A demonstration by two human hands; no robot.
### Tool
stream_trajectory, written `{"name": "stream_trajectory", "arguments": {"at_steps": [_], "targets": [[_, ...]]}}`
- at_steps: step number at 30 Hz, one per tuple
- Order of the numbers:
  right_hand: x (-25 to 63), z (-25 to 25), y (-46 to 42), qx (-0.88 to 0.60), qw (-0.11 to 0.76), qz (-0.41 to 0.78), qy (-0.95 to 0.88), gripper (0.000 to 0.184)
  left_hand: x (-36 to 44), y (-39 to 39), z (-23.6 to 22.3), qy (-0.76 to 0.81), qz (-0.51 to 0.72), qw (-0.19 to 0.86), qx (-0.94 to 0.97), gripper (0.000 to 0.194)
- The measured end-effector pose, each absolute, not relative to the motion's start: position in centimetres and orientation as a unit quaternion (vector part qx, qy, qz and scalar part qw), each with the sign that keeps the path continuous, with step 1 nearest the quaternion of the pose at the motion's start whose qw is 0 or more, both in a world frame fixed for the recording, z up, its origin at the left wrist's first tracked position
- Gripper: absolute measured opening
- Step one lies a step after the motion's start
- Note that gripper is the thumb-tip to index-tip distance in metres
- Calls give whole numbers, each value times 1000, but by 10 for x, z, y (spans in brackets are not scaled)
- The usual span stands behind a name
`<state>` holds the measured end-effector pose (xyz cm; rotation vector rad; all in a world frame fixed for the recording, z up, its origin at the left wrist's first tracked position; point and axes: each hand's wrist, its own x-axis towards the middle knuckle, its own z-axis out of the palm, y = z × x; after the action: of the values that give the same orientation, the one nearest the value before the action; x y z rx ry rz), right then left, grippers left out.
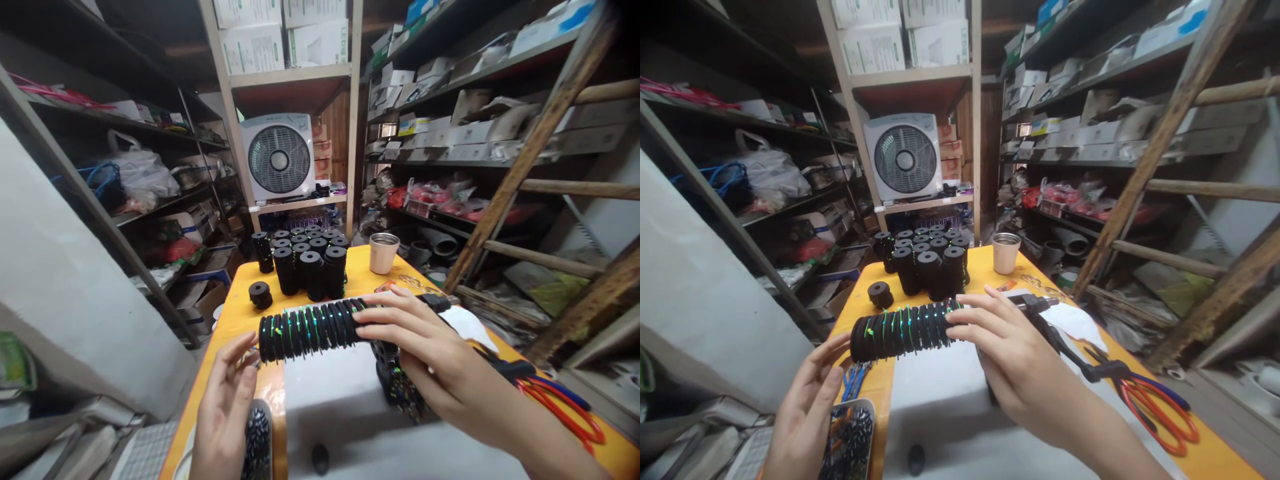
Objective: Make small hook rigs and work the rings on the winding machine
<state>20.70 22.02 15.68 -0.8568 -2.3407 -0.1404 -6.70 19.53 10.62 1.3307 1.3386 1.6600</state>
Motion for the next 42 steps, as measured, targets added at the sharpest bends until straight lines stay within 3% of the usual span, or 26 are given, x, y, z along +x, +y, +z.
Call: {"name": "stream_trajectory", "arguments": {"at_steps": [2,4,6,11,16,22,27,30,33,36,39,42], "targets": [[209,156,219,-316,392,-32,-863,34,-67,196,106,505,627,310,506,39],[207,155,218,-329,436,-35,-837,35,-66,196,107,508,623,308,509,38],[201,155,219,-348,421,-44,-837,43,-65,195,110,511,622,301,511,37],[178,164,220,-332,288,-70,-895,64,-59,193,116,498,627,279,529,33],[170,174,222,-283,378,-14,-882,39,-59,192,112,500,631,291,517,35],[166,170,232,-305,316,-47,-897,60,-51,191,118,484,645,297,511,33],[175,177,224,-305,407,8,-861,46,-54,194,110,469,644,314,516,33],[178,179,220,-334,371,-27,-866,50,-59,200,103,457,629,308,547,38],[175,172,227,-354,278,-68,-891,62,-55,205,106,497,594,219,594,57],[168,163,242,-352,226,-94,-904,79,-47,212,120,532,492,49,687,73],[164,159,253,-352,238,-76,-902,77,-40,220,134,531,391,-60,750,73],[164,162,257,-353,246,-39,-902,70,-39,226,143,530,321,-89,780,65]]}}
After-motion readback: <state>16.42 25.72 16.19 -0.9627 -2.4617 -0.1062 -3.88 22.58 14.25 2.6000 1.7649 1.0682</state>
